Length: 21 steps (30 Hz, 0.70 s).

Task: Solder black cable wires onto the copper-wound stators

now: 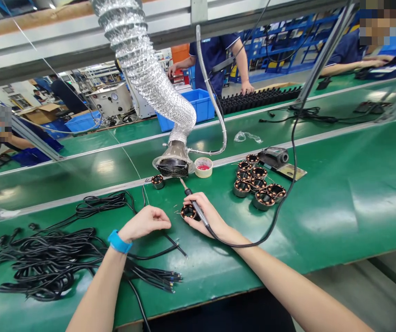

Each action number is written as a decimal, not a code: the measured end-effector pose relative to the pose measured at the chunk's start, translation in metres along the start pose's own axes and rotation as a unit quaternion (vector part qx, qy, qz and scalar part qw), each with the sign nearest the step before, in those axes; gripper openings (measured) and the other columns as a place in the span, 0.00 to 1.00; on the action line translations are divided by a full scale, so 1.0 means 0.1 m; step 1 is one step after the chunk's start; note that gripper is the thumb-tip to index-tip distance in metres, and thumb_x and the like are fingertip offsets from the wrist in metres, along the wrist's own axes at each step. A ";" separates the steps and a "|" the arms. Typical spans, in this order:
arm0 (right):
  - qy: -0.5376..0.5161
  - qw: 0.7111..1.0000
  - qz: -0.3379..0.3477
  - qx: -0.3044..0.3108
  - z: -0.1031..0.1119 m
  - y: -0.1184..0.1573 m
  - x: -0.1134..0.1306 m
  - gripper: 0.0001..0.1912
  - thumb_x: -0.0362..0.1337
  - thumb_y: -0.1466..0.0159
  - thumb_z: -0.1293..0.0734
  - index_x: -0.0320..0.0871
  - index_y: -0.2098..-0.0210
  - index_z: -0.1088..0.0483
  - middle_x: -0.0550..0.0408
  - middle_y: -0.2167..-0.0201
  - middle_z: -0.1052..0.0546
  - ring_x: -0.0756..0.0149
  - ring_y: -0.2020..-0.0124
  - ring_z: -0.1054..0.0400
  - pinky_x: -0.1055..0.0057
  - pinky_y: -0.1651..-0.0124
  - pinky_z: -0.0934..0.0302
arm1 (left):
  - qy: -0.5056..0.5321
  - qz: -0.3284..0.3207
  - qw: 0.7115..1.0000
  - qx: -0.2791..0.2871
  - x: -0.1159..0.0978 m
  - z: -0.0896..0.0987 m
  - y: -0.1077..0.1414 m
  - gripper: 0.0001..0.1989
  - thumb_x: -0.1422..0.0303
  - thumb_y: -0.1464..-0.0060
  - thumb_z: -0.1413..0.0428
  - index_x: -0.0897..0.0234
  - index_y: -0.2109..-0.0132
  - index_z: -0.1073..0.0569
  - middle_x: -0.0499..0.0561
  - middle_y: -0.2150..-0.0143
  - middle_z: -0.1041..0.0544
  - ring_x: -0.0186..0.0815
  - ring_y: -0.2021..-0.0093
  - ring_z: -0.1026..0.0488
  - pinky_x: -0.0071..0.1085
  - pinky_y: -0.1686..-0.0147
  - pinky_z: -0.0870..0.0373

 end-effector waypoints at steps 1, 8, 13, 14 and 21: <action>-0.001 1.000 -0.004 -0.003 0.01 0.00 -0.01 0.25 0.28 0.42 0.30 0.48 0.47 0.38 0.52 0.53 0.34 0.63 0.52 0.32 0.65 0.48 0.36 | -0.041 -0.013 0.999 0.016 0.01 0.02 0.01 0.15 0.58 0.52 0.35 0.68 0.65 0.20 0.49 0.71 0.25 0.31 0.71 0.33 0.26 0.70 0.38; -0.012 1.000 -0.012 -0.005 0.04 -0.01 -0.03 0.26 0.27 0.42 0.30 0.49 0.47 0.39 0.52 0.53 0.34 0.63 0.52 0.31 0.64 0.48 0.35 | -0.227 -0.122 0.964 0.074 -0.02 -0.24 -0.04 0.06 0.68 0.54 0.33 0.64 0.69 0.22 0.47 0.67 0.29 0.32 0.67 0.32 0.26 0.67 0.40; -0.006 1.000 -0.010 0.000 0.04 -0.01 -0.05 0.27 0.28 0.42 0.30 0.48 0.46 0.38 0.52 0.52 0.34 0.63 0.51 0.32 0.63 0.46 0.36 | -0.176 -0.137 0.973 0.064 -0.15 -0.14 0.04 0.09 0.63 0.47 0.37 0.65 0.68 0.24 0.46 0.68 0.29 0.30 0.69 0.37 0.26 0.68 0.42; -0.002 1.000 -0.009 0.003 0.04 -0.02 -0.04 0.27 0.28 0.42 0.30 0.48 0.46 0.38 0.52 0.52 0.33 0.62 0.50 0.32 0.62 0.46 0.36 | -0.156 -0.130 0.978 0.055 -0.16 -0.09 0.07 0.10 0.63 0.46 0.38 0.65 0.68 0.25 0.46 0.69 0.30 0.30 0.71 0.39 0.26 0.70 0.44; 0.007 0.999 0.012 -0.037 0.11 -0.04 0.17 0.28 0.28 0.42 0.30 0.50 0.45 0.39 0.52 0.53 0.33 0.63 0.53 0.31 0.62 0.48 0.34 | 0.012 -0.109 0.992 -0.059 -0.17 0.09 0.12 0.14 0.59 0.46 0.38 0.67 0.62 0.25 0.45 0.72 0.31 0.28 0.73 0.41 0.26 0.72 0.44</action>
Point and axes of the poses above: each hand's wrist, its own y-axis away from the middle knuckle, its own z-axis out of the back of the hand, x = y × z, the point moved 4 cm from there along -y, towards the middle knuckle
